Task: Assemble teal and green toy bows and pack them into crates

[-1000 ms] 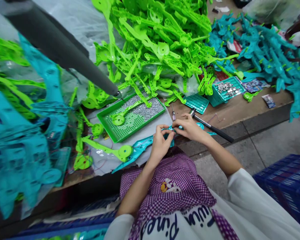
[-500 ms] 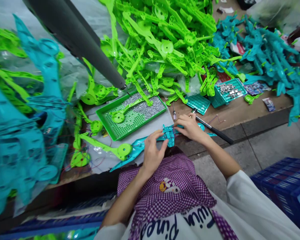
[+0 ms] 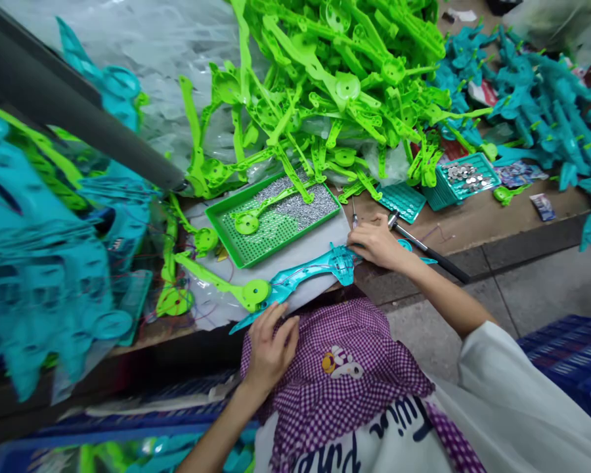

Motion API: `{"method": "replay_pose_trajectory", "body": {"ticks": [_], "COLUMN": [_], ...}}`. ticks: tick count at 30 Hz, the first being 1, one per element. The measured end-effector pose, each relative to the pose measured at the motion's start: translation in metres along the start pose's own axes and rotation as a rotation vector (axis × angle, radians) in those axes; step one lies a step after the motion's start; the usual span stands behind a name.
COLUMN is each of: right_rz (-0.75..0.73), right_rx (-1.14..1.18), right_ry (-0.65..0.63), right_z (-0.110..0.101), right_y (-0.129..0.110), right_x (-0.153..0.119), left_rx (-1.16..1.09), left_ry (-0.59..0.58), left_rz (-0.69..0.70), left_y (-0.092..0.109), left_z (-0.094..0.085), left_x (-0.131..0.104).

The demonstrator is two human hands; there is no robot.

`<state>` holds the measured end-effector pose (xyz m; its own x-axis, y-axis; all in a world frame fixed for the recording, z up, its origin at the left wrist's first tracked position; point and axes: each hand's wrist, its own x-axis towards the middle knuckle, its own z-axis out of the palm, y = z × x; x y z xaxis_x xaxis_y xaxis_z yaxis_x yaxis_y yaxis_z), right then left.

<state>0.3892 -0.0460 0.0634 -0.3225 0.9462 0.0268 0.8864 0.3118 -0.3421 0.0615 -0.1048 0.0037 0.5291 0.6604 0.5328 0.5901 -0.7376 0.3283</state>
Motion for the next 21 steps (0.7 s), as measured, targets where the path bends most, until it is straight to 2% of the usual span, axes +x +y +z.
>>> {"method": "replay_pose_trajectory", "body": {"ticks": [5, 11, 17, 21], "right_rz": [0.054, 0.029, -0.024, 0.000], "right_rx": [0.148, 0.238, 0.111, 0.078], "right_ry": [-0.056, -0.094, -0.055, -0.011], "right_z": [-0.002, 0.000, 0.003, 0.008], "right_y": [0.003, 0.013, 0.012, 0.006], "right_x": [0.004, 0.007, 0.002, -0.001], "left_rx": [-0.020, -0.023, 0.009, 0.002], "left_ry": [-0.015, -0.004, -0.001, 0.031], "left_rz": [-0.020, -0.013, 0.004, -0.009], "left_y": [-0.008, -0.010, -0.010, -0.004], "left_z": [0.003, 0.004, 0.004, 0.002], "left_x": [0.005, 0.010, 0.012, 0.018]}}
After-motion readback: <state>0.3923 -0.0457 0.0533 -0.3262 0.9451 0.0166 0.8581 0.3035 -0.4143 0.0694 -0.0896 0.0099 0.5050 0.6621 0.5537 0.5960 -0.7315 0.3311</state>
